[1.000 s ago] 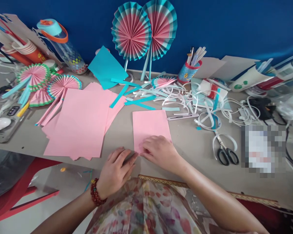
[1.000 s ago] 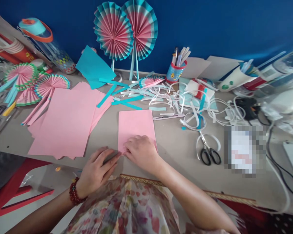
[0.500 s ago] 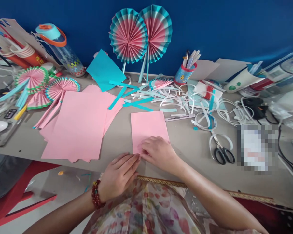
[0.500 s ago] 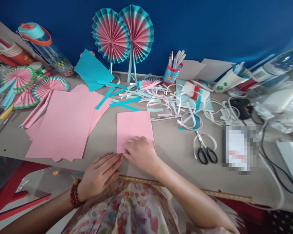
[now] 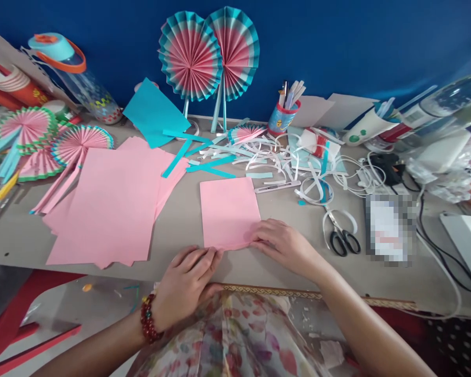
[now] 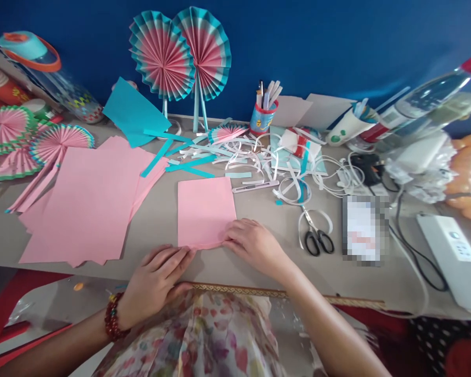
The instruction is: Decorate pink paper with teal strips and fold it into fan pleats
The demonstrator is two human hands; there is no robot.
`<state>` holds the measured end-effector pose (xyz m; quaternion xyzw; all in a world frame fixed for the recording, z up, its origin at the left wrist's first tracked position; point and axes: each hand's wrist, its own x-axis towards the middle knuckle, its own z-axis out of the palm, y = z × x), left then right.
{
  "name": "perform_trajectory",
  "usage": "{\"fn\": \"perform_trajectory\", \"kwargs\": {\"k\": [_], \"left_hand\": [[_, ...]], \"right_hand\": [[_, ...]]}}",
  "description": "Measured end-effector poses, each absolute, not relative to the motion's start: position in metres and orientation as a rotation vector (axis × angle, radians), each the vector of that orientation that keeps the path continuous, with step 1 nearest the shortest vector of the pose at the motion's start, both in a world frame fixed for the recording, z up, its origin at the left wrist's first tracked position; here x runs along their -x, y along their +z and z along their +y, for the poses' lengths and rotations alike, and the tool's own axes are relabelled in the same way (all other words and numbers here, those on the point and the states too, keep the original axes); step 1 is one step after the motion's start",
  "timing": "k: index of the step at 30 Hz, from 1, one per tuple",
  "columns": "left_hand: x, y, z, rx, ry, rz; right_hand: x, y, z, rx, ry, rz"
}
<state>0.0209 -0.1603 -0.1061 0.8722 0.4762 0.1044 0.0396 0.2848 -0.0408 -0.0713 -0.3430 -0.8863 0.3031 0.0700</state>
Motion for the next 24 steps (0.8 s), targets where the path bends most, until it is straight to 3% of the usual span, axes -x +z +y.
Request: {"fn": "perform_trajectory", "kwargs": {"k": [24], "left_hand": [[-0.022, -0.101, -0.158, -2.694, 0.281, 1.489]], "right_hand": [[-0.285, -0.066, -0.040, 1.332, 0.782, -2.697]]}}
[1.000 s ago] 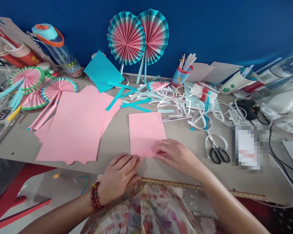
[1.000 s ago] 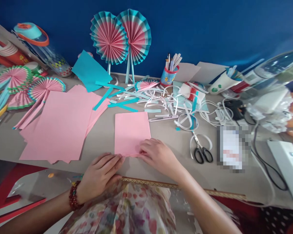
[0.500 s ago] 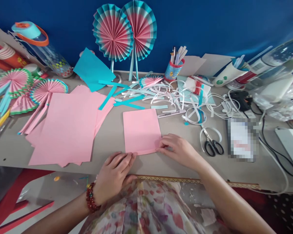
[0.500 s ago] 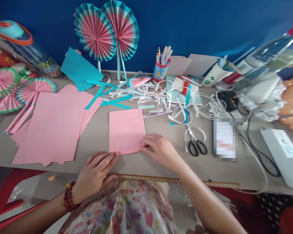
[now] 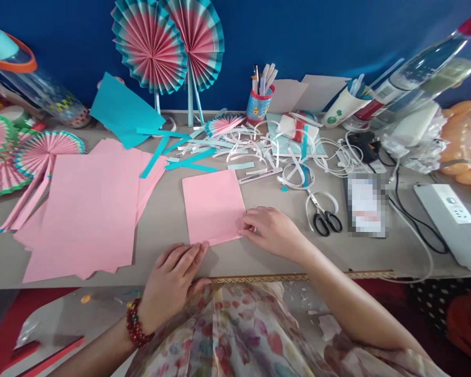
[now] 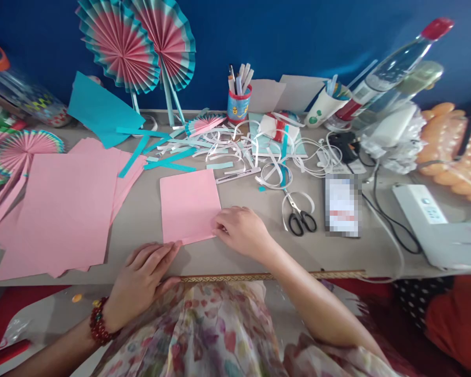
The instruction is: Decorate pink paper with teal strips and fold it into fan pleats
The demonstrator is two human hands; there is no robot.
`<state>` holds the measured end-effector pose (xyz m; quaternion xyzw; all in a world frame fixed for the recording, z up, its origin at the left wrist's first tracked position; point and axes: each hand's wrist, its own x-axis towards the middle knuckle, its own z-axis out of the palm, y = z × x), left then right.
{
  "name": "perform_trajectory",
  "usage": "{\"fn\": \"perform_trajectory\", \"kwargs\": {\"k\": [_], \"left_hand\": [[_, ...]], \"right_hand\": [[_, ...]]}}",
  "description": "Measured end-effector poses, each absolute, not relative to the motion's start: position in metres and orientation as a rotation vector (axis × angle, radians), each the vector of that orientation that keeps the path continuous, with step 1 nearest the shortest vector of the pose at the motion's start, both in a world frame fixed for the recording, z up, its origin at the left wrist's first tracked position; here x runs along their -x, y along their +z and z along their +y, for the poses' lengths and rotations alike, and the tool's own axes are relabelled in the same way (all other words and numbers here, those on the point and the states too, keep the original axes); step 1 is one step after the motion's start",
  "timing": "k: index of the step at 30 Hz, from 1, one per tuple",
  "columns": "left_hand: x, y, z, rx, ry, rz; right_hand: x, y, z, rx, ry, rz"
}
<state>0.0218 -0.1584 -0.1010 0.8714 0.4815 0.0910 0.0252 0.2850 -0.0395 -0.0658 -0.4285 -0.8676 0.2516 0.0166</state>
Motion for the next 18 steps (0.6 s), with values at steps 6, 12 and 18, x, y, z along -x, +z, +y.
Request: {"fn": "perform_trajectory", "kwargs": {"k": [6, 12, 18], "left_hand": [[-0.0213, -0.1019, -0.1577, -2.707, 0.297, 1.461], [-0.0214, -0.1026, -0.1587, -2.690, 0.275, 1.472], [-0.0219, -0.1000, -0.1573, -2.705, 0.294, 1.457]], "right_hand": [[-0.2897, -0.0683, -0.0401, 1.250, 0.805, -2.697], [-0.2899, -0.0697, -0.0414, 1.261, 0.812, -2.674], [-0.2910, -0.0707, -0.0407, 1.257, 0.807, -2.691]]}}
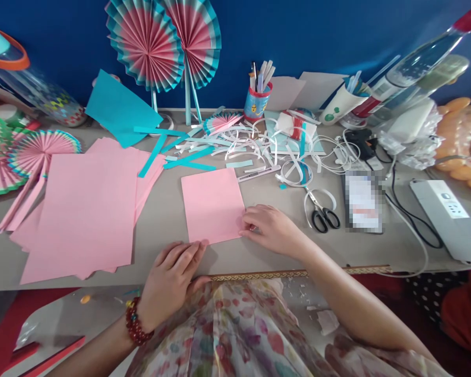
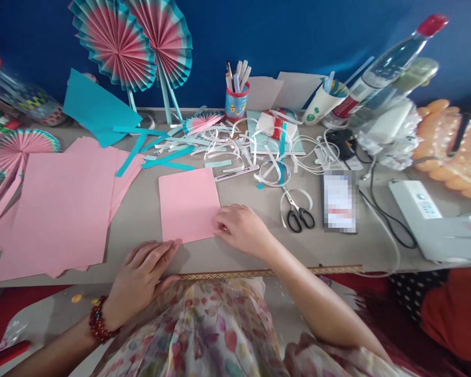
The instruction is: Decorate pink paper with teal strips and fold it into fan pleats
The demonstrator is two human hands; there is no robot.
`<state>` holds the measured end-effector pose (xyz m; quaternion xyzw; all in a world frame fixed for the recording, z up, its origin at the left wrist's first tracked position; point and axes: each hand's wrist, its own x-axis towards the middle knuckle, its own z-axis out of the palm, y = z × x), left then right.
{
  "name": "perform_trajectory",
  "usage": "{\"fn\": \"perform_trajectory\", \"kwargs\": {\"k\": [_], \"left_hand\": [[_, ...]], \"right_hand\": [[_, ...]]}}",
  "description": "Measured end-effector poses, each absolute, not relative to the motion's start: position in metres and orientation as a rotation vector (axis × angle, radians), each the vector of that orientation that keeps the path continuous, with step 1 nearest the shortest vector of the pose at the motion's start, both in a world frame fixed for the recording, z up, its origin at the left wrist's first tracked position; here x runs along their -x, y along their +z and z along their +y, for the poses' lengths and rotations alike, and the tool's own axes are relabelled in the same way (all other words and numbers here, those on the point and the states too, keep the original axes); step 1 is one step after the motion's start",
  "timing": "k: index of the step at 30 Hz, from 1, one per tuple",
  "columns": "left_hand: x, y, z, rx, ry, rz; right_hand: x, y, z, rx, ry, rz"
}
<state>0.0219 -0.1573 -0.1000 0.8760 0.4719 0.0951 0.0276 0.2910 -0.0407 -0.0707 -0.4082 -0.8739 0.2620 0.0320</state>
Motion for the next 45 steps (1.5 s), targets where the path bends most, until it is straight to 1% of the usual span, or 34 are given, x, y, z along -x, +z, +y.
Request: {"fn": "perform_trajectory", "kwargs": {"k": [17, 31, 45], "left_hand": [[-0.0209, -0.1001, -0.1563, -2.699, 0.273, 1.472], [-0.0224, -0.0971, -0.1547, -2.685, 0.301, 1.461], [-0.0161, -0.0977, -0.1525, -2.729, 0.256, 1.390]], "right_hand": [[-0.2950, -0.0798, -0.0425, 1.191, 0.817, -2.670], [-0.2933, -0.0748, -0.0454, 1.410, 0.690, -2.695], [-0.2969, -0.0796, -0.0478, 1.395, 0.703, -2.650]]}}
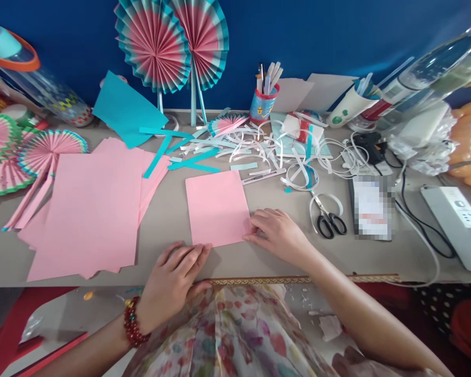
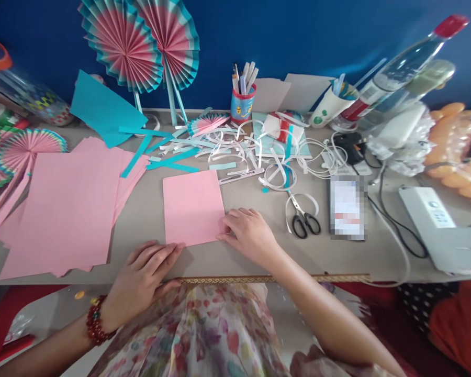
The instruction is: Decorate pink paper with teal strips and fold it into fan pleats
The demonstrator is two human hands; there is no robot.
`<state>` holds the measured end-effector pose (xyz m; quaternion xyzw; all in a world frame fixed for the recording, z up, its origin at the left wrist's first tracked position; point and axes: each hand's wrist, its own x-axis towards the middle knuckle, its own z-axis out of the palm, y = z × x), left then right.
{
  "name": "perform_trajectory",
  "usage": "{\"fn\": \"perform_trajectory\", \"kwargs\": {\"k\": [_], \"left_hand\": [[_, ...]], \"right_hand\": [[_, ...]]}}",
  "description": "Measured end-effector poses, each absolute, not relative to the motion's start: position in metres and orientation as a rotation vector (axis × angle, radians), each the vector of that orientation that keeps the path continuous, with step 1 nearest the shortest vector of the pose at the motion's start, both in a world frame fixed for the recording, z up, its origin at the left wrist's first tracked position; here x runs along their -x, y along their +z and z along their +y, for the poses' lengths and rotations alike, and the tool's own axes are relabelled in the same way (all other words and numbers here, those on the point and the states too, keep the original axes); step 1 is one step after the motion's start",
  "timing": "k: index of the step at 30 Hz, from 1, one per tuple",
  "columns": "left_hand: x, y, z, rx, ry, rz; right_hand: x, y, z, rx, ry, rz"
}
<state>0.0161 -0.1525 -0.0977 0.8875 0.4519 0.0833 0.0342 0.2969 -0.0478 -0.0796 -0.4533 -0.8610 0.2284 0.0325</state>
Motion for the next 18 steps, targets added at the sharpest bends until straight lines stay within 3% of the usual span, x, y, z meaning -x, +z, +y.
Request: {"fn": "perform_trajectory", "kwargs": {"k": [18], "left_hand": [[-0.0177, -0.0943, -0.1561, -2.730, 0.198, 1.447]], "right_hand": [[-0.2975, -0.0809, -0.0495, 1.404, 0.687, -2.646]]}}
